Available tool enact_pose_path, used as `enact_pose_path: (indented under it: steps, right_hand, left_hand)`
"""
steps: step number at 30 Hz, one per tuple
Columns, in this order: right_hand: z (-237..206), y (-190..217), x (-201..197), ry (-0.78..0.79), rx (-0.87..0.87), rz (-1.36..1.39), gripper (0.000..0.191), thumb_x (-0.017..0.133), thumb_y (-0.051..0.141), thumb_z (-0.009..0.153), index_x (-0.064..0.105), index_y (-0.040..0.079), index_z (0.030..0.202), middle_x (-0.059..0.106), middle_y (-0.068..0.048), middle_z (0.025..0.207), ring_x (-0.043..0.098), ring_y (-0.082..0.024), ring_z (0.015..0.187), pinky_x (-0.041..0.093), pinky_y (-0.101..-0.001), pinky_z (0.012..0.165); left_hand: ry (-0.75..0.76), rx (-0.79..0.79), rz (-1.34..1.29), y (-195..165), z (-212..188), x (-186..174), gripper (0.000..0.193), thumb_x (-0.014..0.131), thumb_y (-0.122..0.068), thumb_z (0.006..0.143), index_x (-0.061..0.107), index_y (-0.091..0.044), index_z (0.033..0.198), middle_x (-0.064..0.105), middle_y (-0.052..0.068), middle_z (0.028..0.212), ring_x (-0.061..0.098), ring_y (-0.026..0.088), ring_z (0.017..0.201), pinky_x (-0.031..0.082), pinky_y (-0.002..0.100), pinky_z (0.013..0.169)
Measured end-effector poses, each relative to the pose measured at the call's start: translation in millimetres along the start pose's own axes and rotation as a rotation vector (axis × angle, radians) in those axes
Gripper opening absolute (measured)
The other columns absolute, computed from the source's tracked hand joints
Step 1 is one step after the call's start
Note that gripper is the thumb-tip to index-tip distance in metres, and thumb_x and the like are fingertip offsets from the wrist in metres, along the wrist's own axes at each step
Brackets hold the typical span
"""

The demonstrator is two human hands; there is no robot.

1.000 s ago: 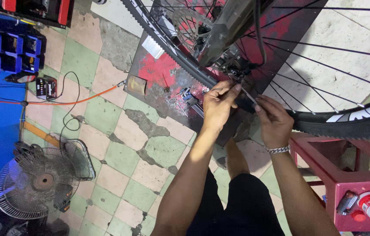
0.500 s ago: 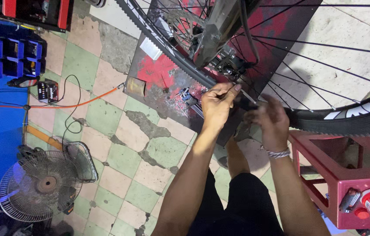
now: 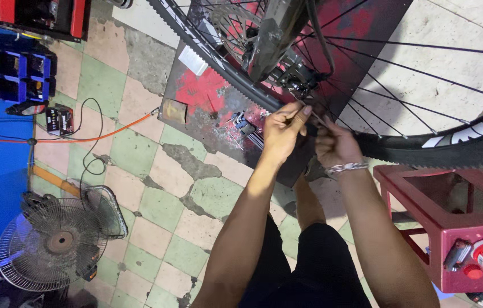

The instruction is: The person works on a bicycle brake caliper, manipulating the cable and fasteners with their hands and then using a hex key to tighten the assembly.

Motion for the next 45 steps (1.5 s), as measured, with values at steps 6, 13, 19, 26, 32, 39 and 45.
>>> enact_pose_path:
  steps: [6, 13, 19, 26, 32, 39, 45]
  right_hand:
    - [-61, -30, 40, -0.199, -0.613, -0.783, 0.036, 0.047, 0.026, 0.108, 0.049, 0.001, 0.134, 0.07, -0.017, 0.111, 0.071, -0.021, 0.084, 0.061, -0.03, 0.07]
    - [-84, -30, 76, -0.241, -1.128, -1.508, 0.042, 0.064, 0.019, 0.104, 0.057, -0.009, 0.135, 0.069, -0.023, 0.115, 0.073, -0.026, 0.097, 0.061, -0.0329, 0.081]
    - [-31, -11, 26, -0.183, -0.317, -0.258, 0.017, 0.064, 0.021, 0.108, 0.068, 0.004, 0.108, 0.07, -0.008, 0.081, 0.064, -0.017, 0.06, 0.052, -0.0278, 0.053]
    - [-29, -30, 27, -0.287, -0.391, -0.707, 0.035, 0.051, 0.012, 0.095, 0.053, -0.001, 0.128, 0.072, -0.016, 0.093, 0.068, -0.023, 0.072, 0.056, -0.0322, 0.064]
    - [-70, -41, 51, -0.222, -1.1, -1.374, 0.06, 0.069, 0.003, 0.094, 0.042, -0.004, 0.147, 0.067, -0.02, 0.122, 0.073, -0.022, 0.095, 0.058, -0.0279, 0.08]
    - [-52, -16, 40, -0.247, -0.738, -1.14, 0.027, 0.061, 0.019, 0.11, 0.067, -0.003, 0.125, 0.075, -0.012, 0.095, 0.073, -0.017, 0.08, 0.059, -0.0289, 0.071]
    - [-24, -3, 37, -0.139, -0.157, -0.295, 0.033, 0.059, 0.015, 0.104, 0.054, -0.002, 0.132, 0.07, -0.013, 0.103, 0.073, -0.019, 0.083, 0.059, -0.0291, 0.073]
  left_hand:
    - [-0.142, 0.031, -0.088, 6, 3, 10, 0.024, 0.077, -0.005, 0.093, 0.06, -0.007, 0.075, 0.064, -0.002, 0.073, 0.057, 0.006, 0.059, 0.043, 0.022, 0.054]
    - [-0.152, 0.046, -0.224, 12, 7, 12, 0.035, 0.081, -0.003, 0.09, 0.051, -0.013, 0.074, 0.058, -0.004, 0.071, 0.052, 0.003, 0.057, 0.042, 0.022, 0.053]
    - [-0.069, -0.069, -0.162, 9, 6, 4, 0.015, 0.075, -0.009, 0.093, 0.065, -0.007, 0.083, 0.063, -0.002, 0.072, 0.055, 0.005, 0.058, 0.043, 0.022, 0.055]
    - [-0.062, 0.039, -0.029, 11, 7, 3, 0.023, 0.078, -0.012, 0.097, 0.065, -0.004, 0.079, 0.067, 0.001, 0.07, 0.059, 0.007, 0.061, 0.045, 0.023, 0.057]
    - [-0.14, -0.03, -0.188, 15, 9, 15, 0.036, 0.081, -0.012, 0.091, 0.05, -0.013, 0.072, 0.059, -0.003, 0.066, 0.06, 0.006, 0.058, 0.043, 0.021, 0.05]
    - [-0.041, 0.014, -0.18, 10, 15, 11, 0.033, 0.08, -0.012, 0.093, 0.053, -0.012, 0.074, 0.059, -0.002, 0.065, 0.058, 0.006, 0.057, 0.043, 0.022, 0.051]
    - [0.063, -0.063, -0.111, 5, 11, -1, 0.014, 0.071, -0.015, 0.096, 0.066, -0.008, 0.085, 0.07, 0.001, 0.075, 0.064, 0.007, 0.066, 0.052, 0.023, 0.063]
Point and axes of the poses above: each hand's wrist, its own z-axis towards the middle knuckle, its own x-axis out of the palm, y = z × x, the point moved 1 cm from there along z, towards the middle knuckle
